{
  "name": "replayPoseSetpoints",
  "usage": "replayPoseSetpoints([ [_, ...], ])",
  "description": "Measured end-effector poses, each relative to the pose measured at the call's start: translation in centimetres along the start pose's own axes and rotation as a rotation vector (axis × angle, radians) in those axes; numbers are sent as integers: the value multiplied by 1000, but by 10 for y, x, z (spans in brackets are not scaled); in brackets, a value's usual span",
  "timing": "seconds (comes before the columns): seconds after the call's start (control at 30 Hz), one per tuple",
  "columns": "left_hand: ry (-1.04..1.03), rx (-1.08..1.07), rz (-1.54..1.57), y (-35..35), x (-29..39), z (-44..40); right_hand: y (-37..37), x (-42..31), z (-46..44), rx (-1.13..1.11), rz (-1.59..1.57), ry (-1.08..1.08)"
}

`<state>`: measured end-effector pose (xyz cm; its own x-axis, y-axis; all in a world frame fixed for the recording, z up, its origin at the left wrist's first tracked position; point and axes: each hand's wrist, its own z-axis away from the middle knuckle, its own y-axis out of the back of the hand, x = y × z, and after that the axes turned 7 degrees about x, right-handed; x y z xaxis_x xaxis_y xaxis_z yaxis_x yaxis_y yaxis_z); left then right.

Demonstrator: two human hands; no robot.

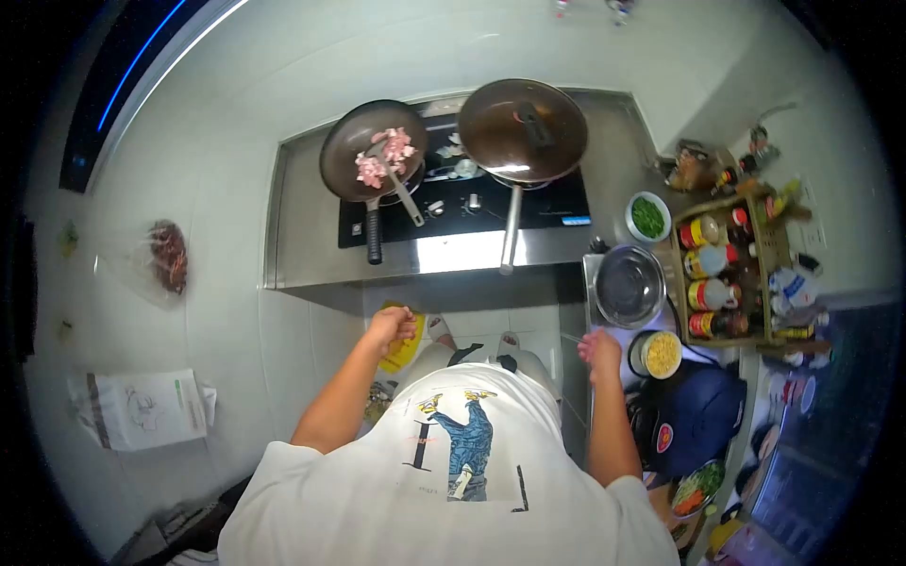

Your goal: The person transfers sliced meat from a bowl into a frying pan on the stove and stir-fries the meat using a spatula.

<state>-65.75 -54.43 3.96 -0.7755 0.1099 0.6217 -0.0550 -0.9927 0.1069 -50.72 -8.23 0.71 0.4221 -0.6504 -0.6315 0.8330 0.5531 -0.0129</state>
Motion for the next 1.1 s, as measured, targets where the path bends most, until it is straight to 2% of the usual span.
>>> replayPoseSetpoints([
  [0.07,57,15,133,15,10,2,-45,-19,71,-237,395,84],
  [0.1,62,21,150,23,15,-2,-68,-20,92,-243,413,86],
  [0.17,61,3,345,30,31,-17,-126,-29,119,-547,609,227],
  [0.23,13,-2,409,29,61,-22,-194,-38,138,-673,692,379],
  [0.3,-58,-78,469,29,89,-32,-264,-37,136,-606,835,511],
  [0.37,-101,-115,468,25,113,-40,-332,-27,115,-457,968,1107],
  [0.5,-91,-114,387,16,131,-55,-439,-13,100,-209,1250,1054],
  [0.53,-89,-125,370,17,131,-57,-453,-15,103,-262,1305,909],
  [0.57,-88,-136,352,18,132,-58,-463,-8,99,-197,1330,1038],
  [0.63,-89,-168,341,19,130,-62,-473,-12,102,-296,1174,1045],
  [0.67,-93,-172,341,20,128,-63,-474,-12,91,-286,1179,1224],
  [0.7,-99,-174,339,23,127,-63,-470,-19,93,-340,1183,1258],
  [0.8,-110,-165,299,31,126,-64,-449,-43,135,-329,1244,1183],
  [0.9,-95,-146,285,42,136,-52,-435,-31,127,-267,1135,1243],
  [0.93,-99,-132,274,44,135,-52,-437,-22,123,-234,1083,1329],
  [0.97,-116,-162,288,47,135,-51,-443,-14,118,-230,1086,1254],
  [1.03,-120,-167,262,48,136,-52,-448,9,77,-350,1027,1260],
  [1.07,-113,-162,252,48,138,-49,-448,13,80,-316,1126,1329],
  [1.1,-111,-157,238,51,139,-47,-446,4,110,-233,1283,1274],
])
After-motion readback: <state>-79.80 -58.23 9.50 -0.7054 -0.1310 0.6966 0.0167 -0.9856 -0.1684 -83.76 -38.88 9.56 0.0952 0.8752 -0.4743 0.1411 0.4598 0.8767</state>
